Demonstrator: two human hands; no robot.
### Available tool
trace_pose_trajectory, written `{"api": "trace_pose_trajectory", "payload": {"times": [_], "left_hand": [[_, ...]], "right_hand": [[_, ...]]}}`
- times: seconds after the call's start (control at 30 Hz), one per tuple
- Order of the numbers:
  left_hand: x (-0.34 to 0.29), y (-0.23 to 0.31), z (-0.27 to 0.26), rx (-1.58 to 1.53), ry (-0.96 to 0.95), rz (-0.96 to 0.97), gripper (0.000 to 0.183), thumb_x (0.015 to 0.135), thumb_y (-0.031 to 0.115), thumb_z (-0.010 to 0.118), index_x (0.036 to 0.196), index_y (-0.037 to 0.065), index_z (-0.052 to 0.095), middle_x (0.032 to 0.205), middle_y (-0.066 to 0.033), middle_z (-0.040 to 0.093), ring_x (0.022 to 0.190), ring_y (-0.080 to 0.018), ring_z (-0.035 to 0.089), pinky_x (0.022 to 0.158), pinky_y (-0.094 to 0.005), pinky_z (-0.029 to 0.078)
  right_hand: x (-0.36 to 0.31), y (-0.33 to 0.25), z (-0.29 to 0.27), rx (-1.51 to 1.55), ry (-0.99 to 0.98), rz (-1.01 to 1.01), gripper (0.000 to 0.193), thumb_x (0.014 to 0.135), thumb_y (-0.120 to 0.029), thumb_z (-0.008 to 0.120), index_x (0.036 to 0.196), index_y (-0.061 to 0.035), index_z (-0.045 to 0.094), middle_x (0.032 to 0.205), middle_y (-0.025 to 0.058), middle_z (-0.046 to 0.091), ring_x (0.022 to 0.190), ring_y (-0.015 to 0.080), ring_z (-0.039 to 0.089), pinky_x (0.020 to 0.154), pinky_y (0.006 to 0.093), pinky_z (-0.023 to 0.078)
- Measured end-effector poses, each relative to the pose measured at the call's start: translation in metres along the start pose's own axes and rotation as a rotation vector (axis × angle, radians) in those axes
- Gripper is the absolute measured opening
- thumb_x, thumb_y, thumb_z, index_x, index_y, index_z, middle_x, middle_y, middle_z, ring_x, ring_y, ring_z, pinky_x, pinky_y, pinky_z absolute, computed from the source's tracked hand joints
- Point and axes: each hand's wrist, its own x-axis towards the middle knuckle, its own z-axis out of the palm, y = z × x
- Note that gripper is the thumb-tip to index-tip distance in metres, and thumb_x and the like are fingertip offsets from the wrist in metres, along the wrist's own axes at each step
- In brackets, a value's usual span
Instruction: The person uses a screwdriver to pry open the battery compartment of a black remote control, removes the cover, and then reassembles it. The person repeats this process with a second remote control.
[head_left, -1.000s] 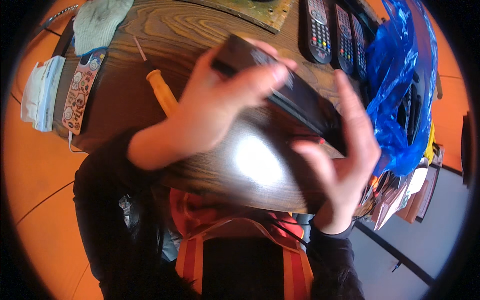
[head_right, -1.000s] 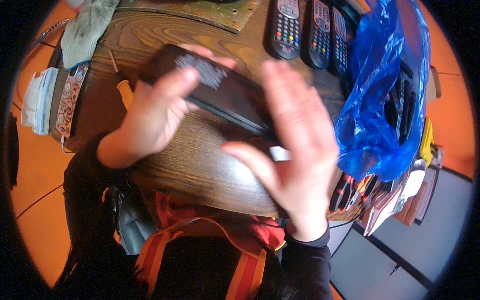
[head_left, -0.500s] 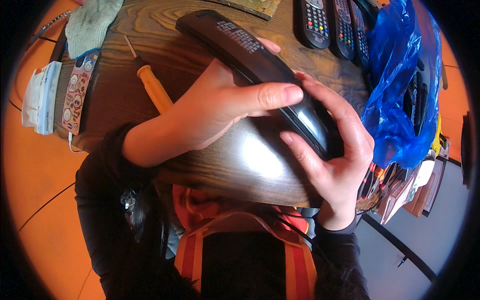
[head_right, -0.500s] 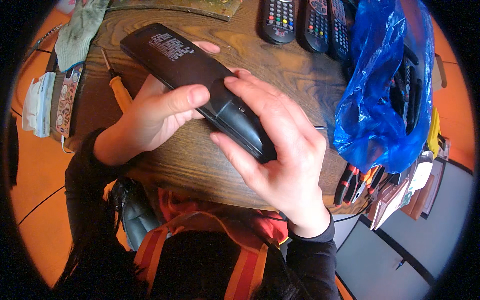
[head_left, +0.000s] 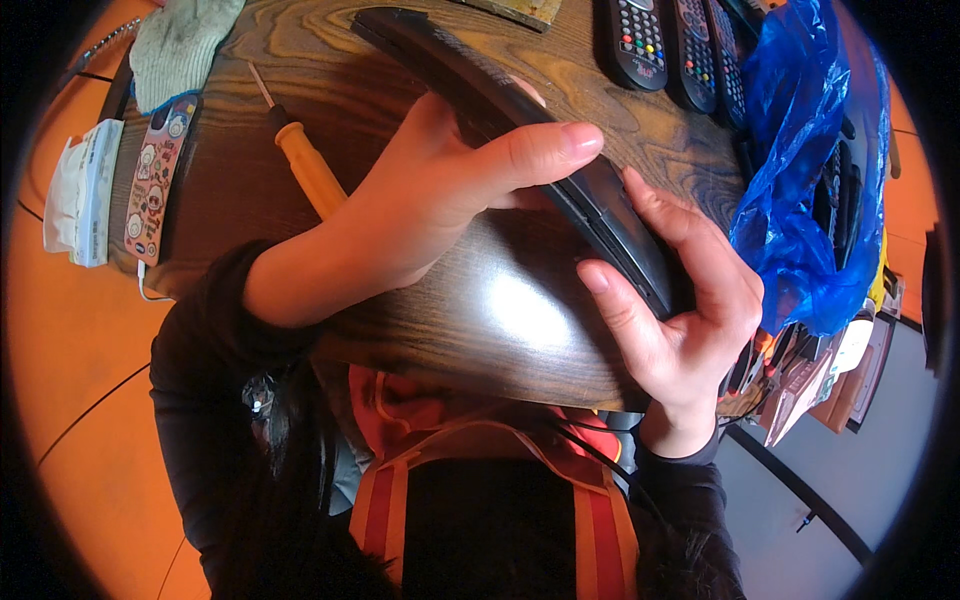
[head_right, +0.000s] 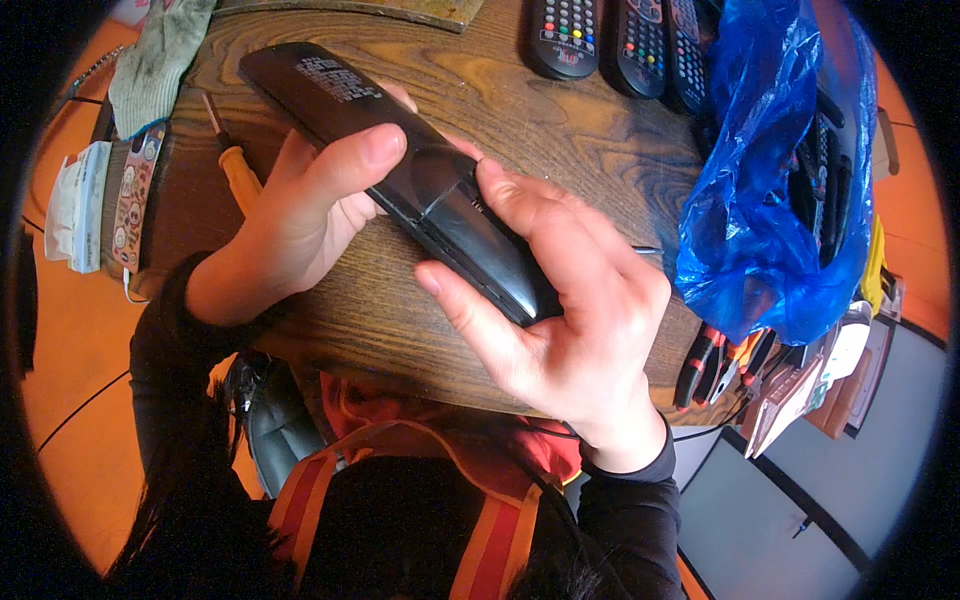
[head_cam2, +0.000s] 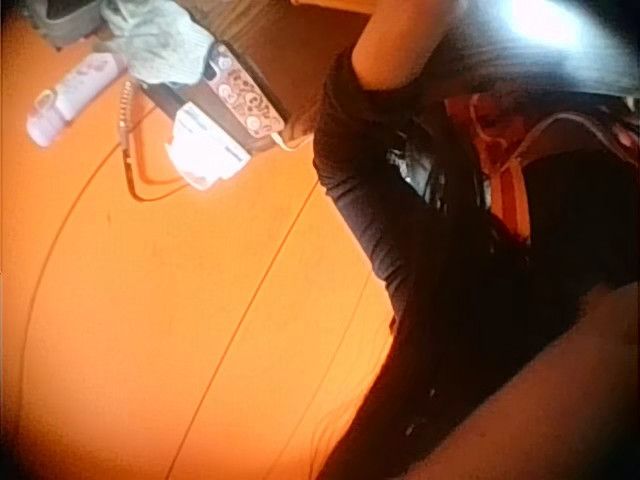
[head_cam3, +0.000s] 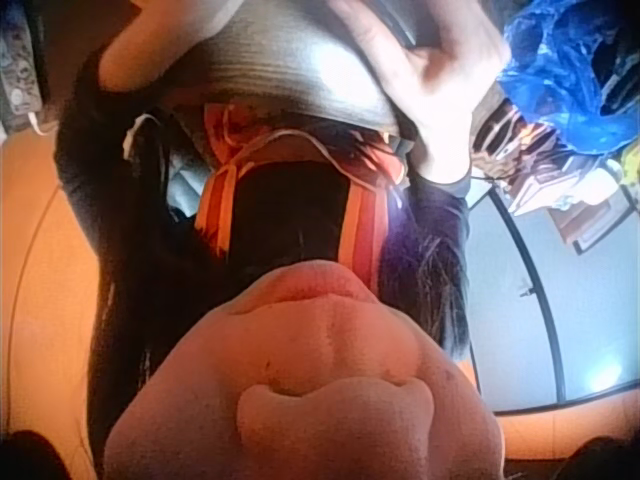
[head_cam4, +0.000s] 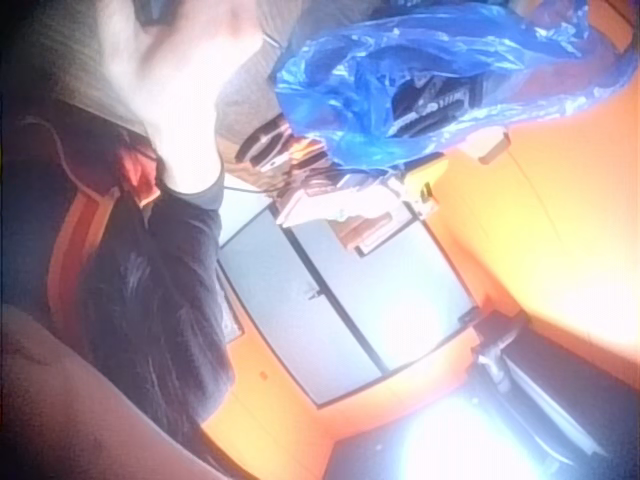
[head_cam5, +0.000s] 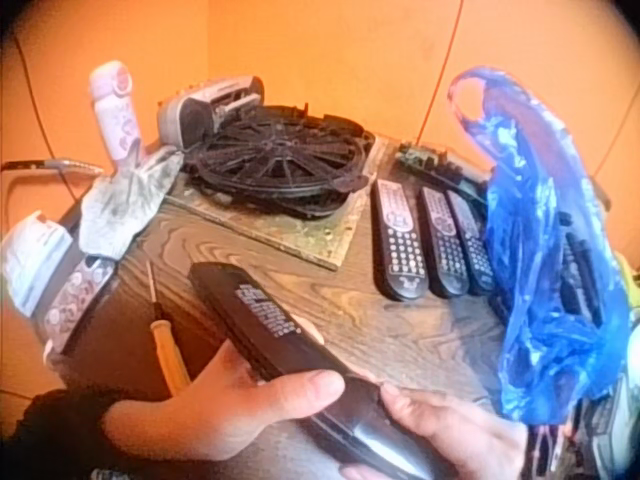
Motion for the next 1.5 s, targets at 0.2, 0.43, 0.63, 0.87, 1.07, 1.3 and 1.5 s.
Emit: {"api": "trace_pose_trajectory", "payload": {"times": [0.2, 0.43, 0.63, 0.87, 1.07, 1.3, 1.5], "left_hand": [[0.001, 0.001, -0.003, 0.002, -0.021, -0.060, 0.027, 0.081, 0.014, 0.051, 0.105, 0.003, 0.047, 0.102, -0.0143, 0.058, 0.099, -0.0206, 0.055, 0.085, -0.0352, 0.045], [-0.002, -0.002, -0.001, -0.152, -0.005, -0.012, 0.036, 0.079, 0.011, 0.055, 0.113, 0.000, 0.046, 0.109, -0.0119, 0.056, 0.102, -0.0204, 0.054, 0.091, -0.0342, 0.040], [-0.001, -0.003, -0.004, 0.060, -0.106, 0.057, 0.042, 0.079, 0.008, 0.059, 0.117, -0.002, 0.044, 0.111, -0.0096, 0.055, 0.102, -0.0188, 0.053, 0.089, -0.0336, 0.042], [0.004, -0.005, -0.008, 0.135, -0.270, 0.020, 0.035, 0.084, 0.023, 0.059, 0.110, 0.001, 0.049, 0.096, -0.0068, 0.059, 0.089, -0.0149, 0.058, 0.078, -0.0268, 0.047], [0.002, -0.012, -0.005, 0.138, -0.149, -0.070, 0.033, 0.092, 0.031, 0.045, 0.104, 0.001, 0.054, 0.083, -0.0021, 0.058, 0.077, -0.0060, 0.054, 0.068, -0.0217, 0.043], [-0.006, -0.009, 0.004, 0.264, -0.042, 0.065, 0.022, 0.092, 0.023, 0.044, 0.091, 0.003, 0.051, 0.074, -0.0016, 0.054, 0.068, -0.0074, 0.050, 0.062, -0.0229, 0.041], [-0.014, -0.002, 0.011, 0.608, -0.091, 0.111, 0.016, 0.088, 0.016, 0.050, 0.089, 0.000, 0.049, 0.066, -0.0146, 0.051, 0.055, -0.0224, 0.051, 0.052, -0.0308, 0.039]], "right_hand": [[-0.001, 0.000, 0.001, -0.017, -0.003, -0.020, 0.045, 0.062, -0.014, 0.077, 0.098, 0.0069, 0.061, 0.095, 0.0185, 0.063, 0.087, 0.0246, 0.062, 0.080, 0.0292, 0.046], [0.000, 0.002, 0.012, -0.191, 0.121, -0.121, 0.047, 0.061, -0.010, 0.076, 0.101, 0.0044, 0.058, 0.098, 0.0179, 0.061, 0.092, 0.0268, 0.059, 0.082, 0.0320, 0.045], [0.001, 0.006, 0.008, -0.186, 0.082, -0.171, 0.051, 0.071, -0.025, 0.068, 0.107, 0.0073, 0.054, 0.108, 0.0216, 0.056, 0.101, 0.0306, 0.054, 0.087, 0.0348, 0.042], [-0.002, 0.012, 0.004, 0.925, 0.021, 0.486, 0.038, 0.088, -0.009, 0.050, 0.122, 0.0068, 0.043, 0.105, 0.0136, 0.060, 0.092, 0.0152, 0.059, 0.083, 0.0253, 0.044], [-0.003, 0.014, 0.011, 1.117, 0.077, 0.700, 0.031, 0.080, 0.002, 0.059, 0.110, 0.0039, 0.051, 0.096, 0.0089, 0.063, 0.086, 0.0106, 0.059, 0.072, 0.0201, 0.049], [0.000, 0.014, 0.022, 1.056, 0.157, 0.491, 0.033, 0.079, 0.005, 0.059, 0.110, 0.0018, 0.050, 0.097, 0.0066, 0.061, 0.083, 0.0125, 0.060, 0.077, 0.0256, 0.049], [-0.004, 0.017, 0.027, 1.385, 0.130, 0.567, 0.025, 0.081, -0.004, 0.059, 0.105, 0.0009, 0.055, 0.105, 0.0147, 0.059, 0.099, 0.0210, 0.056, 0.089, 0.0329, 0.044]]}}
